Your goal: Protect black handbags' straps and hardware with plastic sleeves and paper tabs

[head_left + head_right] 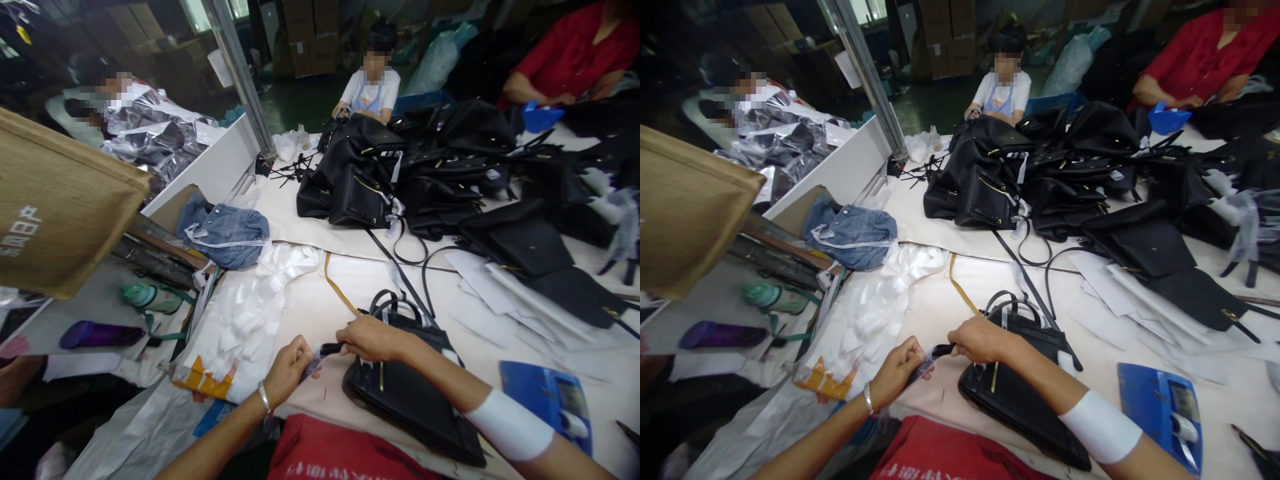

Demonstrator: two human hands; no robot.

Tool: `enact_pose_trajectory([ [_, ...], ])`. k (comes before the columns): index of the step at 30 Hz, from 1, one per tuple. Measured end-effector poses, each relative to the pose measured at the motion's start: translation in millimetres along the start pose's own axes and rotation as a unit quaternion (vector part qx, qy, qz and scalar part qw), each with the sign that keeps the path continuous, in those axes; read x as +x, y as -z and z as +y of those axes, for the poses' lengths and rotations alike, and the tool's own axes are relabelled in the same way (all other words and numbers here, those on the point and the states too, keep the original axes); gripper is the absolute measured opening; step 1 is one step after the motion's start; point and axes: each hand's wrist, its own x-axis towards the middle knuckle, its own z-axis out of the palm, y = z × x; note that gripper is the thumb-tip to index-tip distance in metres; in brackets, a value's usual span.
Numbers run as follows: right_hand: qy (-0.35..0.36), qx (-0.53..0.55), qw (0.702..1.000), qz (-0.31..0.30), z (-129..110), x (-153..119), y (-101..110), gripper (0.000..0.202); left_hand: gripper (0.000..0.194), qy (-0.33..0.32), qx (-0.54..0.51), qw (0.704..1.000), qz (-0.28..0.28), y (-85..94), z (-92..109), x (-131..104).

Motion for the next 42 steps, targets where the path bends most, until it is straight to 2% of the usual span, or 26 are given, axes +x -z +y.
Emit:
enact_pose_trajectory([
  [8, 0.004, 0.069, 0.998, 0.01, 15, -8, 16, 0.029, 0.022, -0.004, 0.014, 0.999, -0.05, 3.7, 6, 12],
  [14, 0.024, 0.1, 0.995, -0.007, 16, -15, 22, 0.025, 0.018, -0.016, 0.011, 0.998, -0.066, -6.0, 5, 16],
  [19, 0.004, 0.073, 0.997, 0.007, 15, -23, 19, 0.022, 0.021, 0.023, -0.044, 0.993, -0.107, -15.3, -2, 14],
  [25, -0.016, 0.084, 0.996, -0.004, 11, -30, 14, 0.019, 0.021, 0.029, -0.044, 0.993, -0.11, -20.6, 2, 13],
  [32, -0.011, 0.093, 0.995, -0.023, -13, -6, 4, 0.02, 0.022, 0.01, -0.017, 0.992, -0.127, -27.1, 15, 15],
  [34, -0.022, 0.08, 0.996, -0.01, -15, -2, -1, 0.026, 0.022, 0.002, -0.014, 0.992, -0.126, -24.5, 14, 16],
  [37, -0.046, 0.071, 0.996, 0.02, -5, -4, -5, 0.037, 0.022, -0.001, 0.0, 0.993, -0.115, -14.1, 10, 18],
  [42, -0.067, 0.052, 0.996, 0.029, 11, -8, -7, 0.02, 0.022, -0.009, 0.039, 0.994, -0.099, -1.9, 9, 28],
])
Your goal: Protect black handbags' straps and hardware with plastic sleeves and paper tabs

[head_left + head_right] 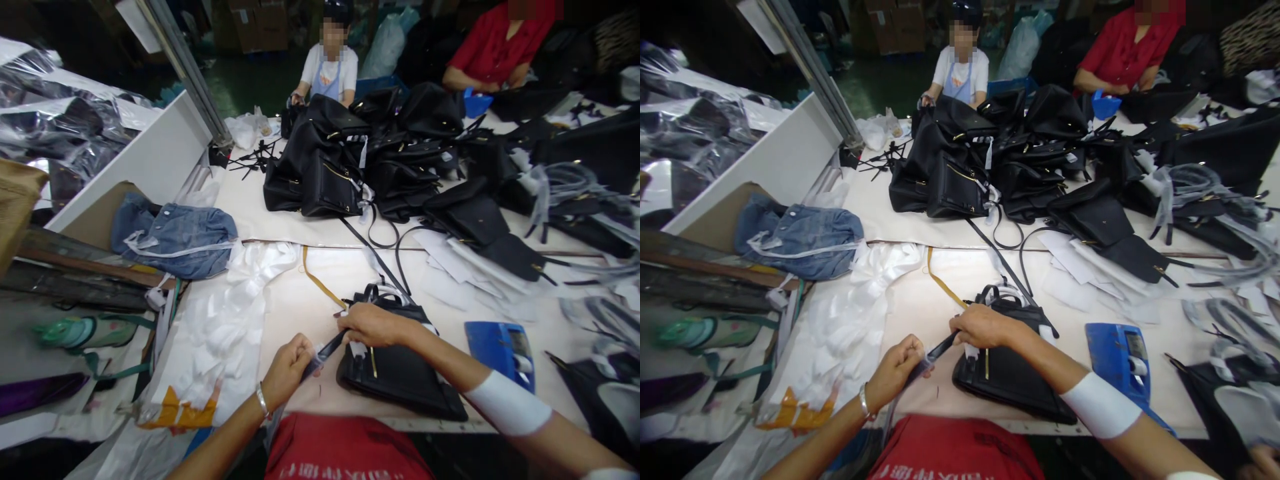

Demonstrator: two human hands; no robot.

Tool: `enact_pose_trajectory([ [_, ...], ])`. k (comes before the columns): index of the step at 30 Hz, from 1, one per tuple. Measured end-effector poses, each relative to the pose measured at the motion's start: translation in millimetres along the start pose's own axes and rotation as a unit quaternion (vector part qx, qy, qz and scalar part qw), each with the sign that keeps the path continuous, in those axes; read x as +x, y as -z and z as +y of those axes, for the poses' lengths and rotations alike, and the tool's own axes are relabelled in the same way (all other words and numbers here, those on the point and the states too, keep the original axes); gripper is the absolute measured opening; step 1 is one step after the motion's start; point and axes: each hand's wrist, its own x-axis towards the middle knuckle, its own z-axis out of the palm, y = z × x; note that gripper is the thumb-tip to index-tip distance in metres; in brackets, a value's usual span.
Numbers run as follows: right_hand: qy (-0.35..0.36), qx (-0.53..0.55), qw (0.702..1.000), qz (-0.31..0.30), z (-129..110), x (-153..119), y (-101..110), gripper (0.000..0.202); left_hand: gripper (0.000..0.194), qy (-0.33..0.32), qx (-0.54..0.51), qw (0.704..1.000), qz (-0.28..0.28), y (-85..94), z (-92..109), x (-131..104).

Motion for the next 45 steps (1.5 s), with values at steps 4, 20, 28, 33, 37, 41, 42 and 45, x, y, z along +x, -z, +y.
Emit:
enact_pose_trajectory([
  [4, 0.012, 0.009, 1.0, -0.025, -7, 9, -10, 0.019, 0.021, -0.017, 0.027, 0.999, -0.033, -1.4, 5, 13],
  [20, 0.026, 0.061, 0.997, 0.028, 58, -15, 2, 0.026, 0.019, -0.01, 0.174, 0.984, 0.032, -31.3, 32, 57],
  [28, 0.025, 0.11, 0.993, 0.041, 100, -17, -1, 0.019, 0.02, -0.012, 0.232, 0.972, 0.028, -47.5, 55, 109],
  [33, 0.0, 0.1, 0.99, 0.102, 133, -27, -4, 0.031, 0.02, 0.021, 0.26, 0.965, 0.01, -56.0, 63, 136],
  [37, -0.026, 0.066, 0.988, 0.139, 149, -32, -11, 0.023, 0.022, 0.031, 0.273, 0.961, 0.01, -59.5, 67, 151],
  [41, 0.005, 0.111, 0.99, 0.085, 146, -26, -15, 0.023, 0.021, 0.019, 0.319, 0.947, -0.033, -69.3, 68, 166],
  [42, 0.007, 0.118, 0.989, 0.086, 147, -26, -16, 0.024, 0.021, 0.017, 0.329, 0.943, -0.041, -71.0, 69, 168],
  [45, -0.02, 0.109, 0.983, 0.144, 159, -30, -20, 0.029, 0.021, 0.008, 0.361, 0.931, -0.046, -71.3, 71, 175],
])
